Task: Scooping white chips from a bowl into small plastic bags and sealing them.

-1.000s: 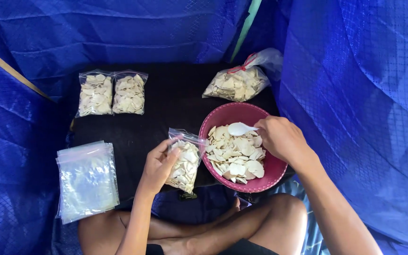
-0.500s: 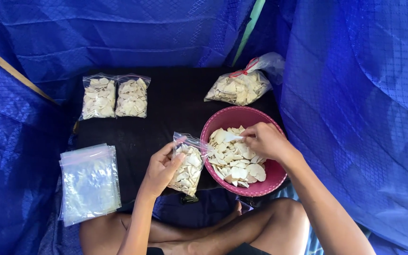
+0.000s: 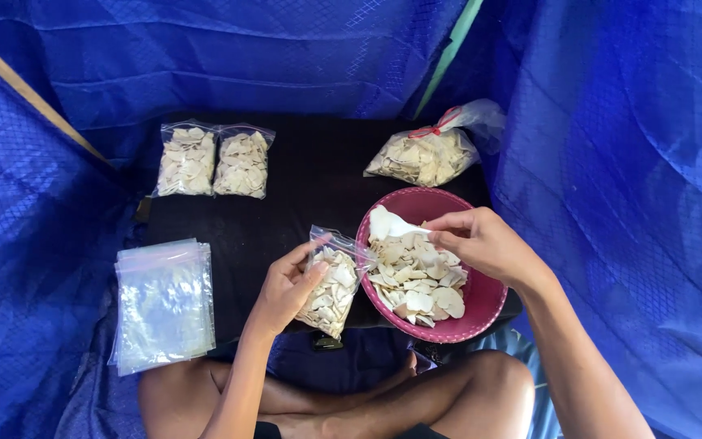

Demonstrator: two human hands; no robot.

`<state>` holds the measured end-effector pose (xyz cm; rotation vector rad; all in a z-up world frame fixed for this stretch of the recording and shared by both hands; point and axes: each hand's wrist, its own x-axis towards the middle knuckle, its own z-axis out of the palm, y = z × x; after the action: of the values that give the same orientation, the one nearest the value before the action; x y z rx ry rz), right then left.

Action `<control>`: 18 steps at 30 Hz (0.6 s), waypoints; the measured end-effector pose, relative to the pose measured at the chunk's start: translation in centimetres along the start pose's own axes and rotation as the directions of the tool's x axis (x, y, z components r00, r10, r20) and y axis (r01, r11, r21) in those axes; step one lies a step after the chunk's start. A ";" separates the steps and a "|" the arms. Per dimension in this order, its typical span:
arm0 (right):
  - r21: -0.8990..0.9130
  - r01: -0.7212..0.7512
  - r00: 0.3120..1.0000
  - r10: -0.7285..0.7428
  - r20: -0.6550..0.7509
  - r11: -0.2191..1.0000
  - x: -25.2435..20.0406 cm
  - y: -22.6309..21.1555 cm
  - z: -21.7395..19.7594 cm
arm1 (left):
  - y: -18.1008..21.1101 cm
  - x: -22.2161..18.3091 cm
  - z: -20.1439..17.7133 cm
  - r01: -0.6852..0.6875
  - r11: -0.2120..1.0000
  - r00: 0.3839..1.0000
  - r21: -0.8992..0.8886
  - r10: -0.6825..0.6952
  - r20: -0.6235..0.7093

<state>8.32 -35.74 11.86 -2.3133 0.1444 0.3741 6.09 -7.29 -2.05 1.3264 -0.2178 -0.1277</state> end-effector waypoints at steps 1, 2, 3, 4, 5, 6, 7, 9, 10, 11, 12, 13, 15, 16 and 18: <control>-0.001 0.003 1.000 -0.003 0.003 1.000 -0.1 -0.8 0.2 | 0.0 -0.1 0.0 -0.001 1.000 1.000 0.001 0.001 -0.004; -0.055 0.046 0.999 -0.045 0.020 0.997 -0.3 -1.6 0.4 | 0.1 -0.1 0.1 0.000 1.000 1.000 -0.008 0.000 -0.003; -0.109 0.090 0.995 -0.086 0.040 0.990 -0.4 -2.4 0.6 | 0.1 -0.1 0.1 0.001 1.000 1.000 -0.016 -0.002 -0.003; -0.110 0.092 0.995 -0.088 0.041 0.990 -0.3 -2.9 0.7 | 0.1 -0.1 0.0 0.001 1.000 1.000 -0.016 -0.001 -0.005; -0.160 0.117 0.992 -0.108 0.069 0.980 -0.1 -3.4 0.9 | 0.0 -0.2 0.0 0.011 1.000 1.000 -0.021 -0.011 -0.008; -0.209 0.143 0.987 -0.125 0.097 0.967 0.0 -3.8 1.0 | -0.1 -0.1 -0.1 0.020 0.999 1.000 -0.027 -0.020 -0.009; -0.210 0.145 0.987 -0.127 0.097 0.967 0.2 -4.0 1.1 | -0.9 0.0 -0.5 0.019 0.999 1.000 -0.027 -0.019 -0.010; -0.296 0.178 0.981 -0.147 0.123 0.938 0.5 -4.6 1.4 | -2.4 0.2 -1.3 0.052 0.998 0.999 -0.023 -0.052 -0.008; -0.296 0.177 0.982 -0.146 0.123 0.939 0.6 -4.9 1.6 | -2.7 0.2 -1.4 0.053 0.998 0.999 -0.023 -0.053 -0.008; -0.323 0.216 0.973 -0.177 0.147 0.921 0.7 -5.3 1.8 | -3.0 0.1 -1.5 0.046 0.999 0.999 -0.008 -0.046 -0.013; -0.349 0.255 0.963 -0.206 0.171 0.902 0.9 -5.7 2.0 | -3.2 0.1 -1.6 0.039 0.999 0.999 0.006 -0.039 -0.019; -0.349 0.254 0.963 -0.205 0.172 0.902 0.4 -6.3 2.1 | -3.2 0.1 -1.5 0.040 0.999 0.999 0.005 -0.040 -0.020; -0.364 0.272 0.955 -0.203 0.217 0.891 -0.4 -7.7 2.2 | -3.0 0.2 -1.5 0.061 0.998 0.998 -0.001 -0.061 -0.009; -0.366 0.273 0.955 -0.204 0.217 0.890 -0.4 -7.6 2.4 | -2.9 0.1 -1.4 0.059 0.998 0.998 -0.002 -0.059 -0.011; -0.367 0.366 0.929 -0.316 0.191 0.855 -0.4 -7.6 2.8 | -2.8 0.0 -1.4 0.058 0.998 0.998 -0.034 -0.059 -0.018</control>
<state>8.94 -28.49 15.36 -2.6380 -0.4441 0.3890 6.50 -6.65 -5.09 1.3010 -0.1600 -0.1671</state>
